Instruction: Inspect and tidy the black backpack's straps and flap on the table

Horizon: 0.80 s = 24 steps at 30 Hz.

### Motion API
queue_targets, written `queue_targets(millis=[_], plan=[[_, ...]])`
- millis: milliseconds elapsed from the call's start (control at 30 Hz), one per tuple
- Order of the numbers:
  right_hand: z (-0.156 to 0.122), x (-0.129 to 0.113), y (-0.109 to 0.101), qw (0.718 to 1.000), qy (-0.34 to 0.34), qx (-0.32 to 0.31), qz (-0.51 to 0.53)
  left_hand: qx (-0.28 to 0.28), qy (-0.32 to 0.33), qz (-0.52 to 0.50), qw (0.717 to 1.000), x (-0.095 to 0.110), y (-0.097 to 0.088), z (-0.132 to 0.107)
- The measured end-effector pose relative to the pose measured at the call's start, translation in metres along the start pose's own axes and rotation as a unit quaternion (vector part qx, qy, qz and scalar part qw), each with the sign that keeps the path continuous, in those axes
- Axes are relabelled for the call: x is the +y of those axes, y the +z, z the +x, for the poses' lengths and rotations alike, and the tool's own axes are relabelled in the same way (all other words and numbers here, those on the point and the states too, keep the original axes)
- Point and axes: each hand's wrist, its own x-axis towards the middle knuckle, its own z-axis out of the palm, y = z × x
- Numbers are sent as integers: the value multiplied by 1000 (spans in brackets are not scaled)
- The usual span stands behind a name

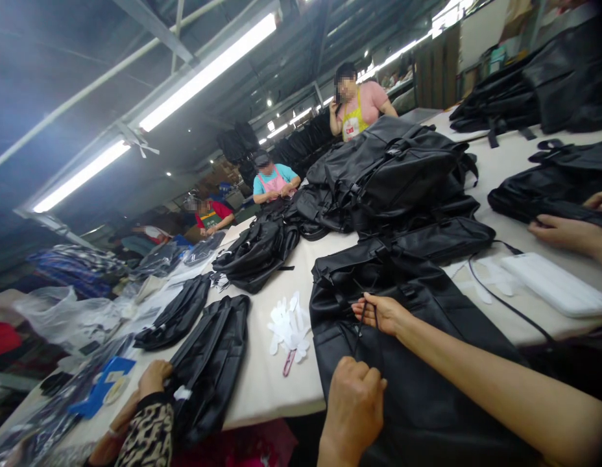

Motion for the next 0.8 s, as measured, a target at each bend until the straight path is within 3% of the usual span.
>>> queue_targets(millis=[233,433,567,700,800], plan=[[-1,8,15,998,-26,62,-21,46,49,17,998,19,3,-11],[14,0,27,993,-11,87,-80,108,16,16,994,29,5,-10],[32,-21,28,988,4,109,-110,145,-20,11,989,40,-2,-6],[55,-51,23,983,40,121,-135,179,-8,-6,984,52,-12,-9],[72,-62,21,980,63,122,-146,164,-18,-34,986,54,-19,-19]])
